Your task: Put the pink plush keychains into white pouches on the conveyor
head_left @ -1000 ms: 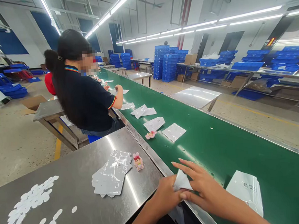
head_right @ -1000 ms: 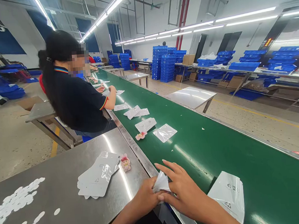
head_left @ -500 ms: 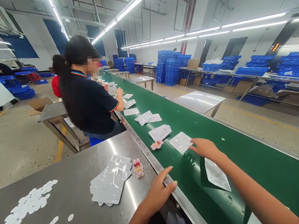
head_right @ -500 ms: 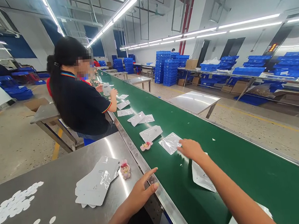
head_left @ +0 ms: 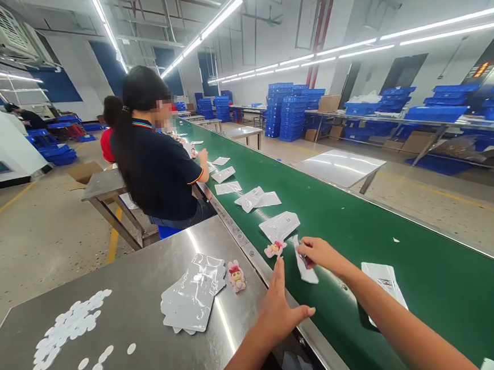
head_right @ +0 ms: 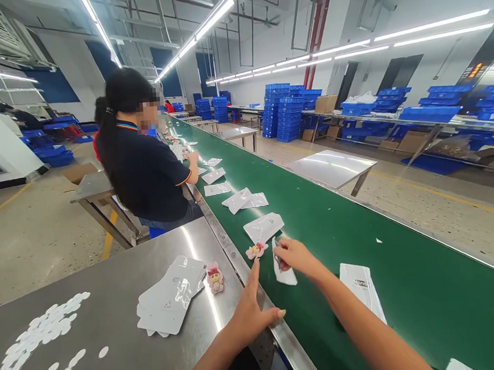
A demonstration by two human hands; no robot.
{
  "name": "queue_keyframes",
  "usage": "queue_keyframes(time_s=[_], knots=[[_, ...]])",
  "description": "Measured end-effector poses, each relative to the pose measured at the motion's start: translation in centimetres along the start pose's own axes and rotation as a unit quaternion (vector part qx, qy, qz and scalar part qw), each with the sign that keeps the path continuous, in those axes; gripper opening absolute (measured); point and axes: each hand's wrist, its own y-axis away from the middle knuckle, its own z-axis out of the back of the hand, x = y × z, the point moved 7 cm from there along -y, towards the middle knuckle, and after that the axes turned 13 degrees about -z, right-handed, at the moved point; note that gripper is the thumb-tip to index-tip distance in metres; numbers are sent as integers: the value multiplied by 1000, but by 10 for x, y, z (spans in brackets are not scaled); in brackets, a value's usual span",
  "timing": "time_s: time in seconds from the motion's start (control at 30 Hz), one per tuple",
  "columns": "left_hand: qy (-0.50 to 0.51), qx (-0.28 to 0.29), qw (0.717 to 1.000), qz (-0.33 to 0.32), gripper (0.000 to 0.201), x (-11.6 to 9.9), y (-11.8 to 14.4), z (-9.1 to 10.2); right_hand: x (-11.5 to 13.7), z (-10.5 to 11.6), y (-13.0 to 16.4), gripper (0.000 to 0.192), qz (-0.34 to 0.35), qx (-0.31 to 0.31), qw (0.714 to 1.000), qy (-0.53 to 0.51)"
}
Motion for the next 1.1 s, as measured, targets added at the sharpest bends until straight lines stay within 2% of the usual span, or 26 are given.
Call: queue_keyframes(time_s=[0.07, 0.1, 0.17, 0.2, 0.27, 0.33, 0.37, 0.43, 0.5, 0.57, 0.7, 0.77, 0.83, 0.93, 1.03, 1.1], knots=[[-12, -27, 999, -31, 109, -2, -1, -7, 5, -17, 31, 23, 10, 66, 987, -146], [-4, -46, 998, -35, 101, -2, 0, -10, 8, -25, 44, 24, 16, 113, 967, -227], [31, -78, 996, -11, 71, 3, 7, -12, 14, -34, 58, 31, 33, 197, 917, -346], [53, -90, 994, 15, 56, 7, 11, -12, 14, -33, 57, 36, 38, 204, 907, -366], [101, -117, 985, 71, 42, 12, 23, -7, 3, -22, 37, 44, 21, 134, 927, -350], [160, -153, 969, 112, 45, 15, 32, 3, -12, -15, 8, 46, -21, 42, 952, -304], [195, -169, 958, 127, 48, 15, 36, 9, -16, -17, -6, 45, -37, 20, 958, -283], [259, -182, 937, 149, 54, 14, 40, 17, -14, -31, -25, 42, -38, 32, 963, -264], [303, -172, 923, 165, 57, 14, 40, 20, -6, -41, -30, 38, -13, 46, 962, -267], [319, -143, 923, 160, 54, 13, 37, 18, 3, -36, -20, 34, 29, 26, 960, -277], [311, -86, 935, 147, 47, 10, 30, 8, 15, 10, 28, 33, 113, -24, 929, -353], [298, -59, 942, 141, 45, 5, 27, 2, 17, 29, 53, 31, 118, -16, 909, -399], [271, -25, 955, 121, 41, -1, 24, -3, 17, 38, 73, 31, 110, -4, 902, -418], [213, -3, 973, 88, 30, -8, 22, -5, 16, 37, 92, 33, 94, 3, 921, -379], [175, 0, 981, 77, 25, -10, 22, -4, 18, 30, 102, 33, 103, 18, 964, -246], [183, 14, 980, 78, 29, -14, 22, -8, 20, 29, 108, 32, 135, 8, 979, -150]])
